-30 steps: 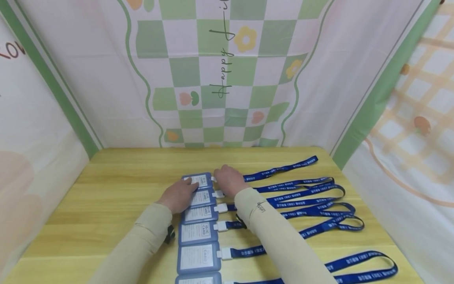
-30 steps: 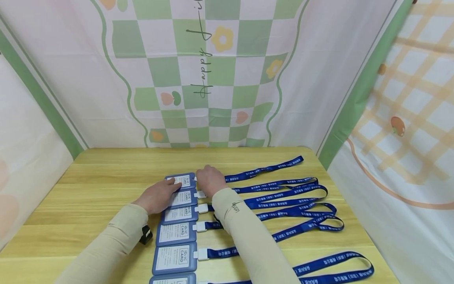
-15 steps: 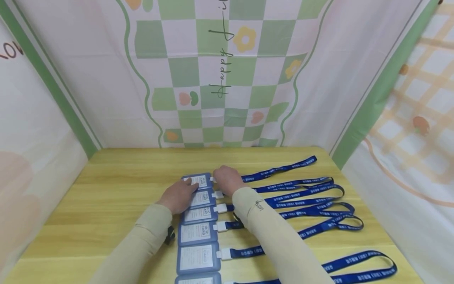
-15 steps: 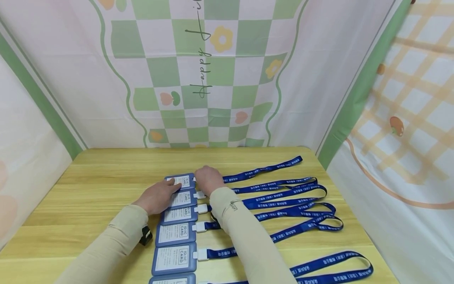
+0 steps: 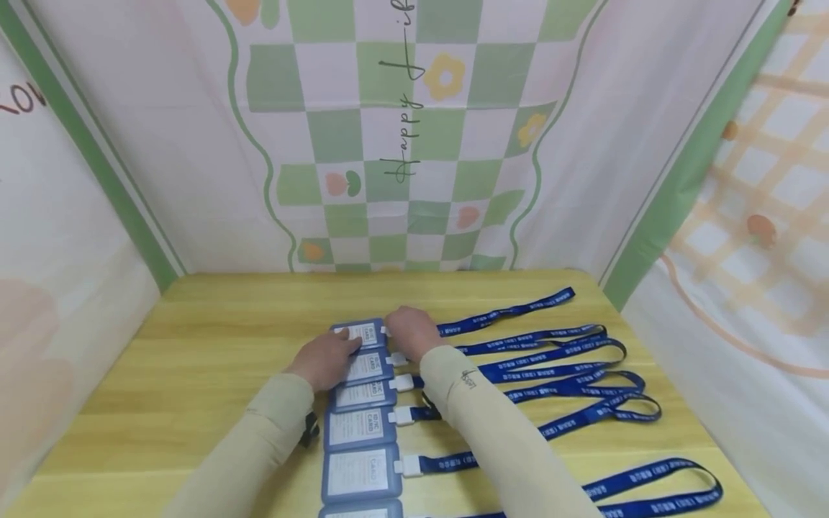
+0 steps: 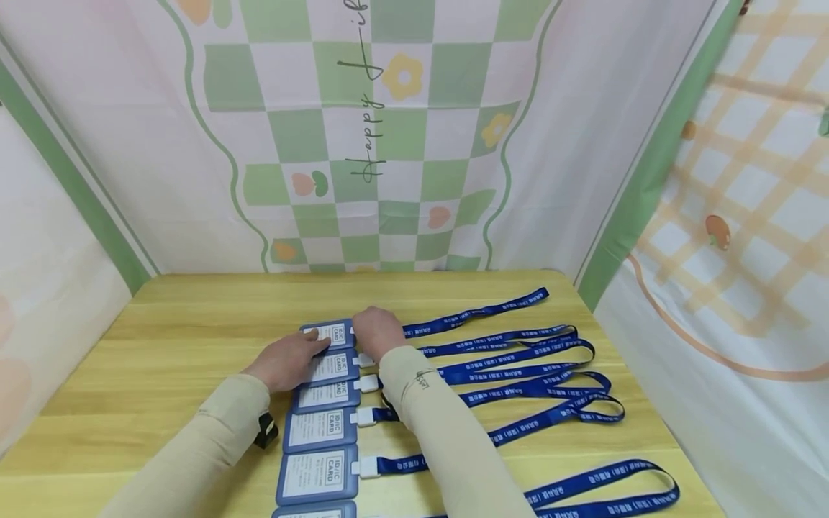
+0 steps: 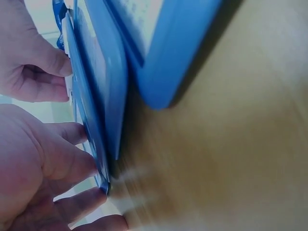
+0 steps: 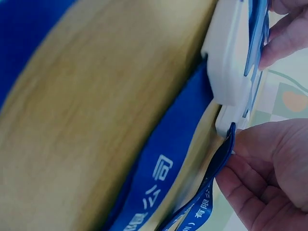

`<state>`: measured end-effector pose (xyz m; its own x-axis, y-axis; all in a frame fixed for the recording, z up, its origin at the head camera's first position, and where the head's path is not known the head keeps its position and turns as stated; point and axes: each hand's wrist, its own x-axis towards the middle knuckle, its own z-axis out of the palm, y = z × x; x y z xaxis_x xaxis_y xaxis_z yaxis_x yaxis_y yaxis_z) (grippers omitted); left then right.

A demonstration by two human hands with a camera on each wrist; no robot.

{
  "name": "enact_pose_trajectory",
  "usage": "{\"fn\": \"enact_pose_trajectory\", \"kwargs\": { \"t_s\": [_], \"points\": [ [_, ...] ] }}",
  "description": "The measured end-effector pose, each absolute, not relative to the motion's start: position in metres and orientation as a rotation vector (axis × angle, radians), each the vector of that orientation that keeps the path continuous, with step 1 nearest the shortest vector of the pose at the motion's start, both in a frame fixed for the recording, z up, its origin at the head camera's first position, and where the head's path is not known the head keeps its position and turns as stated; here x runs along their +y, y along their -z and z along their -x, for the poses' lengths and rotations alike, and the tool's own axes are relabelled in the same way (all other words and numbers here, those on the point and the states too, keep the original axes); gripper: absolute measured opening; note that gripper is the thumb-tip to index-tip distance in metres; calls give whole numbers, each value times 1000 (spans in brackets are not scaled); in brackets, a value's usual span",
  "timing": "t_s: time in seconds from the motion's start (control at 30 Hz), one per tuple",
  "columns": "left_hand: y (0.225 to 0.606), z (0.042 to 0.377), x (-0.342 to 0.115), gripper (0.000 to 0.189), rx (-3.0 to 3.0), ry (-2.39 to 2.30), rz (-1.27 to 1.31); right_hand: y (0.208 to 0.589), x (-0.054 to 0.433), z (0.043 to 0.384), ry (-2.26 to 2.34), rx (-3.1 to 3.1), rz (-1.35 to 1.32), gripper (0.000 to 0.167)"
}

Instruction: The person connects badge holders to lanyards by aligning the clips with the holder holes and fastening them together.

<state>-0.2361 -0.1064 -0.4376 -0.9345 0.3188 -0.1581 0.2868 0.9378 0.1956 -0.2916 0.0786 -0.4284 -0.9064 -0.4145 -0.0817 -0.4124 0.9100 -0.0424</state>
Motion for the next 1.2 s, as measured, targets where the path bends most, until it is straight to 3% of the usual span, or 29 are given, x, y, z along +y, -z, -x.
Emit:
{"fn": "enact_pose_trajectory", "kwargs": {
  "t_s": [1.2],
  "points": [
    [444, 233, -109, 42, 2889, -429, -404, 434, 92, 285, 160, 2950, 688, 22]
  ]
}}
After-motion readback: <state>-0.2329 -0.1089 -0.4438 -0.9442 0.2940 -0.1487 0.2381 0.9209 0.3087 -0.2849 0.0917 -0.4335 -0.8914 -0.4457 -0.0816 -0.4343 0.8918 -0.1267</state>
